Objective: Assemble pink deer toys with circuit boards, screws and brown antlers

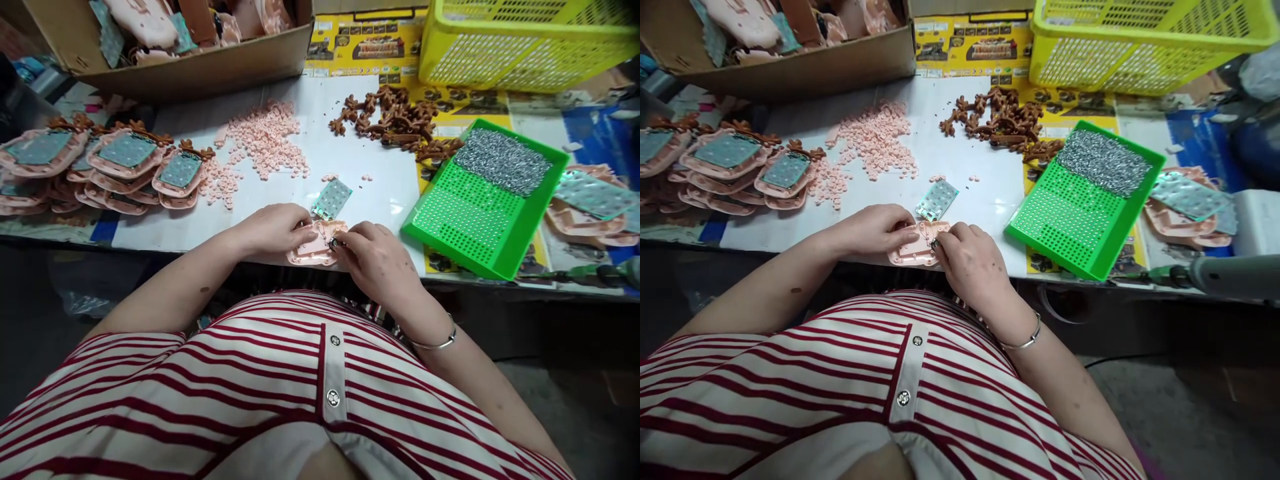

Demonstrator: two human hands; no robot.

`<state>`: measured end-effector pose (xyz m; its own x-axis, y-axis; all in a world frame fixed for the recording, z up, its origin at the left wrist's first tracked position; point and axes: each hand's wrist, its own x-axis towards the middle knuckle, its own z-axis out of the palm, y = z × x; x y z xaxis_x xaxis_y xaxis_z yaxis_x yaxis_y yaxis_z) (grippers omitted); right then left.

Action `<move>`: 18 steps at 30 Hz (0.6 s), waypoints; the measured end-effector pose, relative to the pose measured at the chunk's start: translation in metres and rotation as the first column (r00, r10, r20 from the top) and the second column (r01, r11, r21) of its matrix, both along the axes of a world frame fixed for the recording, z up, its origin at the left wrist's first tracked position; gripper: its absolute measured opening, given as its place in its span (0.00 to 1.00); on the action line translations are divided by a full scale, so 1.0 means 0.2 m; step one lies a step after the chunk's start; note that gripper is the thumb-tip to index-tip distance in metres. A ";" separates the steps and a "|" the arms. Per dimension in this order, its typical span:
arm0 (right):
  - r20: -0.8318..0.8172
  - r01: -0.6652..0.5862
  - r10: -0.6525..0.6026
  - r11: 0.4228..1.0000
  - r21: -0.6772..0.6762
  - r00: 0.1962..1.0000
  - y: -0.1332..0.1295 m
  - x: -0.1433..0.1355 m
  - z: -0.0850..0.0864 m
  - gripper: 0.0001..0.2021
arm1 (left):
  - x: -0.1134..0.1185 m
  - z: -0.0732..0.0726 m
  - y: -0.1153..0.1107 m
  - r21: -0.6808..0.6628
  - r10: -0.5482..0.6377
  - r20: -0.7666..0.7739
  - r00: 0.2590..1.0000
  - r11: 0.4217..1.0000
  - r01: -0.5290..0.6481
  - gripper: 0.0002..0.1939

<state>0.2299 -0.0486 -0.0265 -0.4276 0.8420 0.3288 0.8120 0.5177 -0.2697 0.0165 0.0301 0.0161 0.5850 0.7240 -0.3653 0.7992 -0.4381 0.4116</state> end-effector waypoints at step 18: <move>0.007 0.000 -0.002 0.953 0.304 1.000 0.03 0.10 0.04 0.08 | 0.02 -0.19 -0.17 -0.700 0.673 0.624 0.397 0.707 -0.099 0.26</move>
<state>0.2504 -0.0428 -0.0186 -0.4303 0.7031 0.5661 0.8137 0.5736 -0.0939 0.0206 -0.0039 -0.0220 0.4943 0.8267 -0.2689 -0.0146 0.3171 0.9483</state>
